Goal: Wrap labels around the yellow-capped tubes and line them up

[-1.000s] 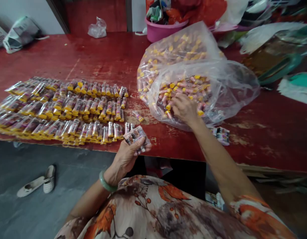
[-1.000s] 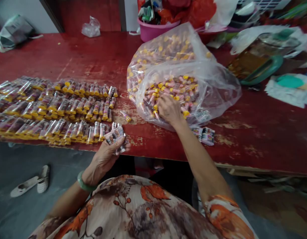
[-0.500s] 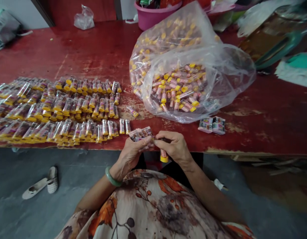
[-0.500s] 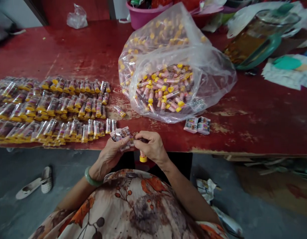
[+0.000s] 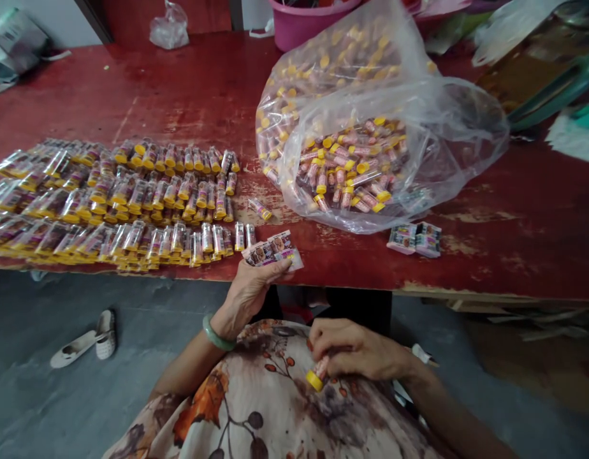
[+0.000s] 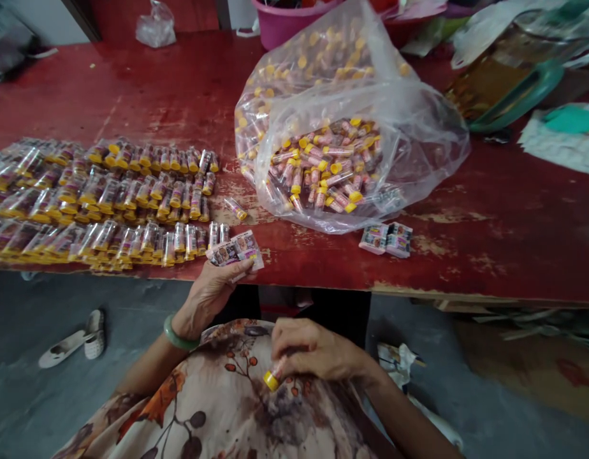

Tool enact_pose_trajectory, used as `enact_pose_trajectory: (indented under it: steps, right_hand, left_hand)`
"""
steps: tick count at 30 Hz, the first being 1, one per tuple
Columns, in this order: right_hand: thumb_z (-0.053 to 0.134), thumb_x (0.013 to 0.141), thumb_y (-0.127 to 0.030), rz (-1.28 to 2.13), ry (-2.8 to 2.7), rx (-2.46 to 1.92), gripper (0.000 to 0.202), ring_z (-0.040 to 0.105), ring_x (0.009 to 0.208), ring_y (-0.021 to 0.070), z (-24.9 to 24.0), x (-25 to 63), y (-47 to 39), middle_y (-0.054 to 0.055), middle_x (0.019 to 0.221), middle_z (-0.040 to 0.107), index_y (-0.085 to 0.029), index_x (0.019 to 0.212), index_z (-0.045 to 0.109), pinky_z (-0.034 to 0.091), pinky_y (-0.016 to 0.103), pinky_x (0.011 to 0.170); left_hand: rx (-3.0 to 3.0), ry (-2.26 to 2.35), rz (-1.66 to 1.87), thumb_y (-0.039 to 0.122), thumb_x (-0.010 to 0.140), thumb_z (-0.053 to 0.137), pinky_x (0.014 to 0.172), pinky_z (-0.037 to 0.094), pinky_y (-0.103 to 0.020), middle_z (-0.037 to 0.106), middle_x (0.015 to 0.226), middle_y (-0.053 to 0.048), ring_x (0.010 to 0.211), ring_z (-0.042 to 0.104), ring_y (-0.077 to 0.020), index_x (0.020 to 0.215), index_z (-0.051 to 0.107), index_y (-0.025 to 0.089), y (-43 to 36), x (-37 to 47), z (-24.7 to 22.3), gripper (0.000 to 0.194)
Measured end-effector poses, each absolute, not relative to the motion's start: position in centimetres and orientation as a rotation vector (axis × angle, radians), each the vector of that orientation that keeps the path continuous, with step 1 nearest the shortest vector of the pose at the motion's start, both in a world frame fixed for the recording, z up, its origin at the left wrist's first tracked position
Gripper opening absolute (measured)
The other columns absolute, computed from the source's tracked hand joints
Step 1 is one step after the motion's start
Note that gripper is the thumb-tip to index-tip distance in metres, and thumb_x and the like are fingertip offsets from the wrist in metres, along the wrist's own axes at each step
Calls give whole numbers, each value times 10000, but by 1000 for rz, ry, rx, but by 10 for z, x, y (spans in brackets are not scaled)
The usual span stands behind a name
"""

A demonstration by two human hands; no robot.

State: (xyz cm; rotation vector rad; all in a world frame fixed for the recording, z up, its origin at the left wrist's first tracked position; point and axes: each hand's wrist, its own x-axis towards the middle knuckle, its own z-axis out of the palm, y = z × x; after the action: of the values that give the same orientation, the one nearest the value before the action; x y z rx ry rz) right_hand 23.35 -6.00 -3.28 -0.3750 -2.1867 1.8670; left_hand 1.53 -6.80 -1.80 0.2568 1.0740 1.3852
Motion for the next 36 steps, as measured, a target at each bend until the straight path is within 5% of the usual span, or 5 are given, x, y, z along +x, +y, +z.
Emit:
enact_pose_trajectory:
  steps: [5, 10, 17, 36]
  right_hand:
    - [656, 827, -221, 1628, -2400, -137, 166, 581, 730, 138, -44, 239, -67, 46, 759, 665, -162, 971, 713, 467, 262, 677]
    - [595, 804, -127, 1506, -2159, -519, 384, 524, 573, 88, -22, 240, -55, 0, 756, 618, -232, 1167, 657, 407, 200, 508]
    - [700, 753, -104, 1246, -1423, -751, 251, 633, 756, 149, -2, 212, -60, 24, 871, 666, -218, 958, 611, 516, 269, 647]
    - [770, 711, -95, 383, -1702, -776, 429, 709, 810, 170, -29, 176, -79, 56, 970, 708, -234, 1060, 564, 612, 293, 689]
  left_hand:
    - [223, 1083, 1369, 246, 605, 872, 589, 600, -279, 732, 834, -38, 649, 687, -163, 905, 672, 123, -66, 20, -16, 381]
    - [198, 1102, 1421, 204, 546, 901, 615, 589, -253, 728, 811, -37, 658, 679, -146, 877, 680, 106, -68, 25, -12, 410]
    - [164, 1091, 1464, 226, 541, 908, 626, 571, -230, 728, 786, -21, 652, 673, -131, 837, 688, 129, -74, 32, -4, 381]
    - [235, 1021, 1464, 271, 596, 882, 588, 574, -239, 691, 719, 0, 599, 642, -119, 806, 686, 130, -88, 35, -4, 319]
